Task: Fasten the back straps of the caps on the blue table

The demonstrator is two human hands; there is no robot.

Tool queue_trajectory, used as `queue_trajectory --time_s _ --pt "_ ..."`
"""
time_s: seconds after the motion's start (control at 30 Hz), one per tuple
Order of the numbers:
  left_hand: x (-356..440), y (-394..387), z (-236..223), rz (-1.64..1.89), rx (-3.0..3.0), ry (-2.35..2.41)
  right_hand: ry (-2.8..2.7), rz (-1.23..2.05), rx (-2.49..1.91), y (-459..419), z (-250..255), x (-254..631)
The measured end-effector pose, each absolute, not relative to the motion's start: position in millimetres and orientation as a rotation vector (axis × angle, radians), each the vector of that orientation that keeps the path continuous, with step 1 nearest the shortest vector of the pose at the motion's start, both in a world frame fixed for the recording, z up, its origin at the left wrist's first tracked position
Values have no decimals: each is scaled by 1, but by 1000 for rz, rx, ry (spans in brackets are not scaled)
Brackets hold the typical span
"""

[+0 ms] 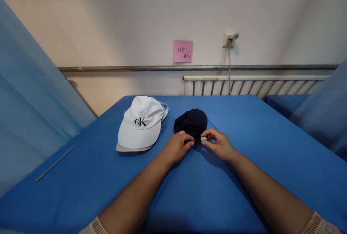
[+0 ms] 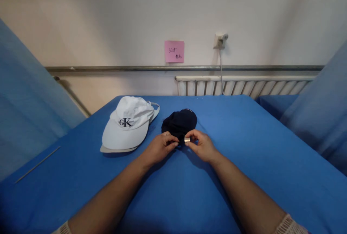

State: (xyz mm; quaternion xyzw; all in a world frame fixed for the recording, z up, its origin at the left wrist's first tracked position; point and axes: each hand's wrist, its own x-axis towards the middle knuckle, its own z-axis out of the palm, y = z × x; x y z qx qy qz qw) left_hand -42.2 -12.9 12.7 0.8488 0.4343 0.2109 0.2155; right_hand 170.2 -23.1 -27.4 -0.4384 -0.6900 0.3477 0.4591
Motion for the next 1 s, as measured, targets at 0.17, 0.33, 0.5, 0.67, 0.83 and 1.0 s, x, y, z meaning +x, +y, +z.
queue_trajectory --time_s 0.17,0.33,0.5,0.67,0.83,1.0 --pt "-38 -15 11 579 2297 1192 -1751 901 -1027 -24 -28 170" --pt "-36 -19 16 629 2303 1185 -1793 947 -998 -23 -29 169" --pt "-32 -20 16 583 2264 1270 -1823 883 -1014 -21 -31 167" --pt "-27 -21 13 688 2210 1250 -1886 819 -981 -23 -30 164" --pt "-25 -23 12 706 2135 1180 -1899 744 -1005 -24 -27 161" --pt "-27 -23 15 663 2202 1171 -1888 830 -956 -29 -24 158"
